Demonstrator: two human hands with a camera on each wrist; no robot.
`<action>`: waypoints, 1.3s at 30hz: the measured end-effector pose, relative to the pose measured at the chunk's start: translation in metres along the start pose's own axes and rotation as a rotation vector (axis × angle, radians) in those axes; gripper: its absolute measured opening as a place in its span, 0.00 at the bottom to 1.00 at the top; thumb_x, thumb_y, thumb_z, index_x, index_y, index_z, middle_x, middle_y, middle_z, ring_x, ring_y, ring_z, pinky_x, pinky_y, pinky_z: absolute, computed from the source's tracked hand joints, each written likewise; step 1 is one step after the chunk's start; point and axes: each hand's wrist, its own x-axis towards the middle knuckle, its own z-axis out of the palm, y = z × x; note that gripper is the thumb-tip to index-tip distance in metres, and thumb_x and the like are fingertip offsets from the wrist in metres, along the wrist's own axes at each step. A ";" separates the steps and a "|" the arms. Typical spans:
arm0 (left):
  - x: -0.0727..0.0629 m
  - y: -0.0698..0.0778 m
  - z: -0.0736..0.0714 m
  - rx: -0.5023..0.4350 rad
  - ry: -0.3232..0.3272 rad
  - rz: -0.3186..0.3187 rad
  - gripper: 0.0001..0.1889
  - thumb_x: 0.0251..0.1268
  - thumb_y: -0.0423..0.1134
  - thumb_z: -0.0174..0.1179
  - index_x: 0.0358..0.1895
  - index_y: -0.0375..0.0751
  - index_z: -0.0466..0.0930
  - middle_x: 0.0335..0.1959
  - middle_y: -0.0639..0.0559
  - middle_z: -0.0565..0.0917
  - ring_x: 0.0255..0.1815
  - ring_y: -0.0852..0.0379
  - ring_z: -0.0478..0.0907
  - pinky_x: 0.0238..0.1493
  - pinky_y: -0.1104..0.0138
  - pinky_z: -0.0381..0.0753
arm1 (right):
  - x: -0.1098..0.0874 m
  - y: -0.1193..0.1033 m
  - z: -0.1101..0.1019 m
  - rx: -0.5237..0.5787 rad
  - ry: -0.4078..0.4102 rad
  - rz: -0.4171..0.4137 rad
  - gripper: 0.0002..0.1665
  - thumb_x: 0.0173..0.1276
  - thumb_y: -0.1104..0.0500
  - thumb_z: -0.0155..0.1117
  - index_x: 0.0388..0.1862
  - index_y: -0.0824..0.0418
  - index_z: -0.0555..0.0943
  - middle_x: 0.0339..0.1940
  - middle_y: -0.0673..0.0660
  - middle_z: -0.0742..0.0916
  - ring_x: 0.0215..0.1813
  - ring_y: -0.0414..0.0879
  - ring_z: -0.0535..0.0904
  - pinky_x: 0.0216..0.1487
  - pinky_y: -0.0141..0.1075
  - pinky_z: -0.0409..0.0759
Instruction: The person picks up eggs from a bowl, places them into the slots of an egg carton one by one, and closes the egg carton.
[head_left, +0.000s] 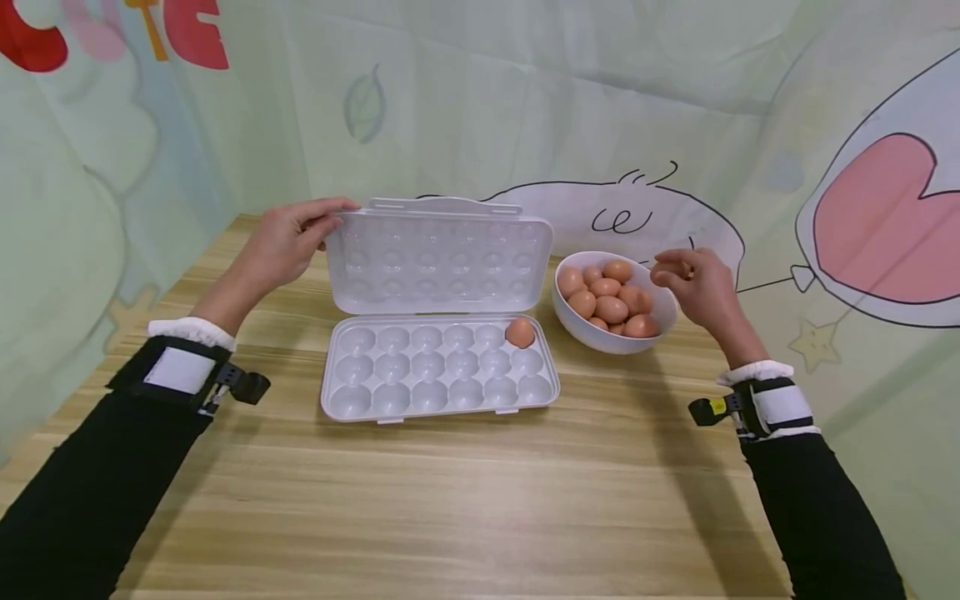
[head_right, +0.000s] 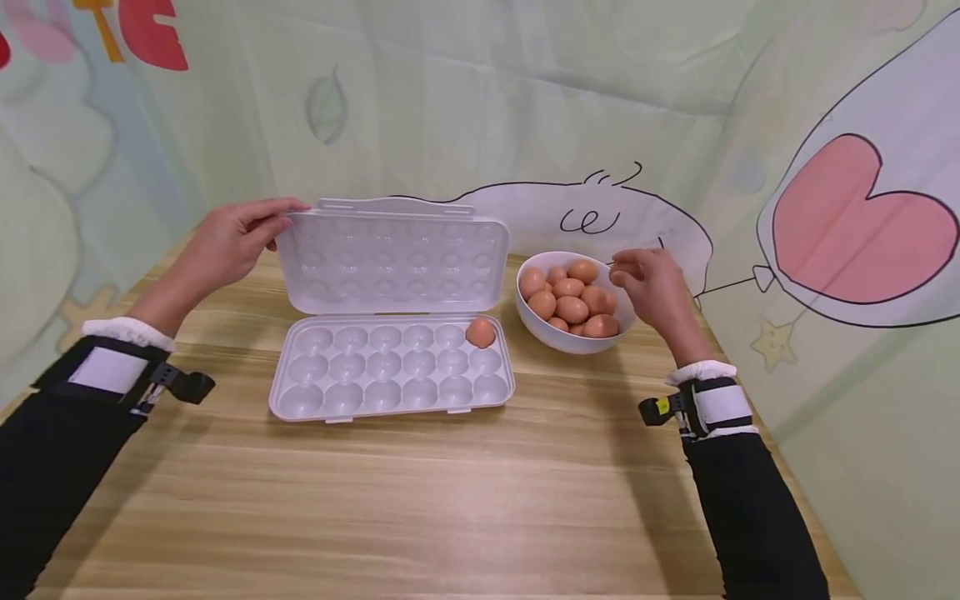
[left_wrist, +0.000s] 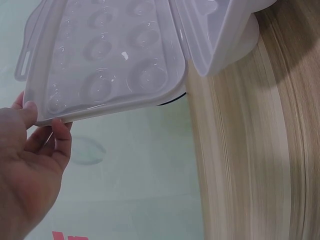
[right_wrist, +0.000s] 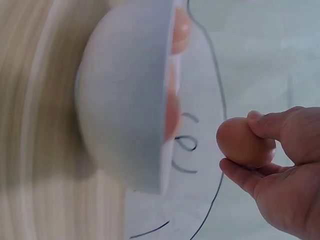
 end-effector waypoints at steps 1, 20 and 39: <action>0.000 0.000 0.000 -0.002 -0.002 -0.001 0.18 0.84 0.38 0.50 0.69 0.44 0.79 0.62 0.39 0.82 0.46 0.46 0.78 0.39 0.79 0.74 | 0.000 -0.004 -0.001 0.012 0.004 0.008 0.18 0.77 0.63 0.65 0.60 0.71 0.82 0.50 0.70 0.86 0.56 0.62 0.76 0.56 0.55 0.76; 0.001 -0.001 -0.001 0.003 -0.003 0.008 0.18 0.84 0.39 0.51 0.68 0.44 0.80 0.60 0.39 0.83 0.42 0.49 0.77 0.39 0.78 0.74 | -0.014 -0.078 0.011 0.176 -0.167 -0.173 0.23 0.73 0.73 0.59 0.67 0.72 0.77 0.62 0.68 0.81 0.55 0.58 0.77 0.62 0.54 0.78; 0.002 -0.003 -0.001 0.005 -0.014 0.022 0.18 0.84 0.39 0.51 0.68 0.44 0.80 0.62 0.39 0.82 0.42 0.52 0.77 0.39 0.80 0.73 | -0.014 -0.096 0.057 0.063 -0.258 -0.347 0.18 0.63 0.66 0.78 0.51 0.64 0.84 0.41 0.55 0.85 0.48 0.51 0.82 0.53 0.45 0.84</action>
